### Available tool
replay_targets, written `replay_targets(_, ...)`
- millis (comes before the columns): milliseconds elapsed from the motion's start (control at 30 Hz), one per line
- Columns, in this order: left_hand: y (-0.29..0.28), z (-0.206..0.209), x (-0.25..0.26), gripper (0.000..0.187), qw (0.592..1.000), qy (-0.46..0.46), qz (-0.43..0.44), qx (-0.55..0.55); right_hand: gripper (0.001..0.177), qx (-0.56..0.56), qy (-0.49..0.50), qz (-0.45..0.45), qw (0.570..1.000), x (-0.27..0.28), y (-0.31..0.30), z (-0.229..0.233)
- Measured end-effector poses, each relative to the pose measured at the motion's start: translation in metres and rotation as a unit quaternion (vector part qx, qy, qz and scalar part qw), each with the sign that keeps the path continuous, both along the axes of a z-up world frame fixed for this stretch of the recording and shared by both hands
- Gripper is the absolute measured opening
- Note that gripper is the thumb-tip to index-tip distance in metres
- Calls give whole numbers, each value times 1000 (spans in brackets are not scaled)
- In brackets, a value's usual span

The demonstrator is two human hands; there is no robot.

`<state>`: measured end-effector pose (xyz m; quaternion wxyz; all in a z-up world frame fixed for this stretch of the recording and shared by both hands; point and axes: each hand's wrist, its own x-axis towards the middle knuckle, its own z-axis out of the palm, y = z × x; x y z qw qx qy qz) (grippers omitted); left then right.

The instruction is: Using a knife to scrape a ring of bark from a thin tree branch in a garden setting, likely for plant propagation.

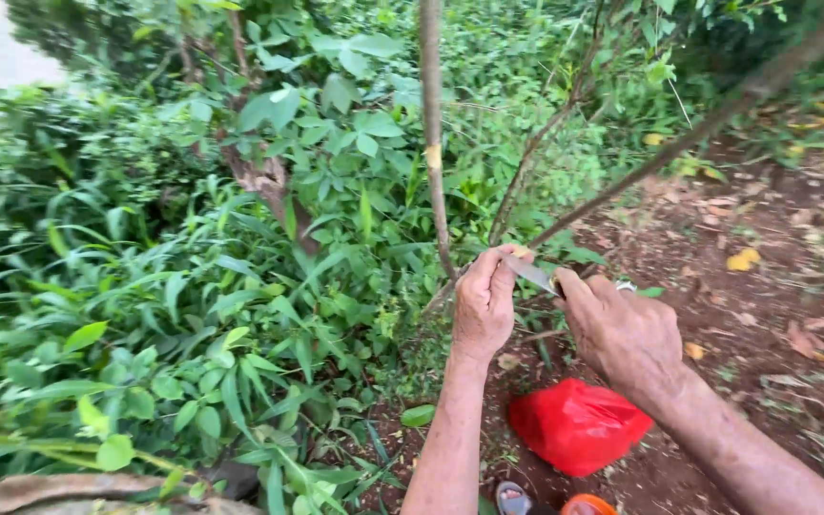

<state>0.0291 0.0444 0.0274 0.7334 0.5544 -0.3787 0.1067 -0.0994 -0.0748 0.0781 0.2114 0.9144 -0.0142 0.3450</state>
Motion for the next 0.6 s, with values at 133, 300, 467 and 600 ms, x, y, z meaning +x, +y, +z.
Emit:
replay_targets(133,6,-7,7,42,999,14,47,5,32,73,11,61,995,26,-1,6)
replay_targets(300,15,-22,11,43,993,36,108,-25,38,198,36,192,961,56,-11,-4)
replay_targets(467,27,-28,5,45,977,10,215,10,31,261,110,282,917,75,-21,-5)
replay_targets(600,25,-28,-10,49,955,-6,297,-5,22,321,289,299,851,69,-22,21)
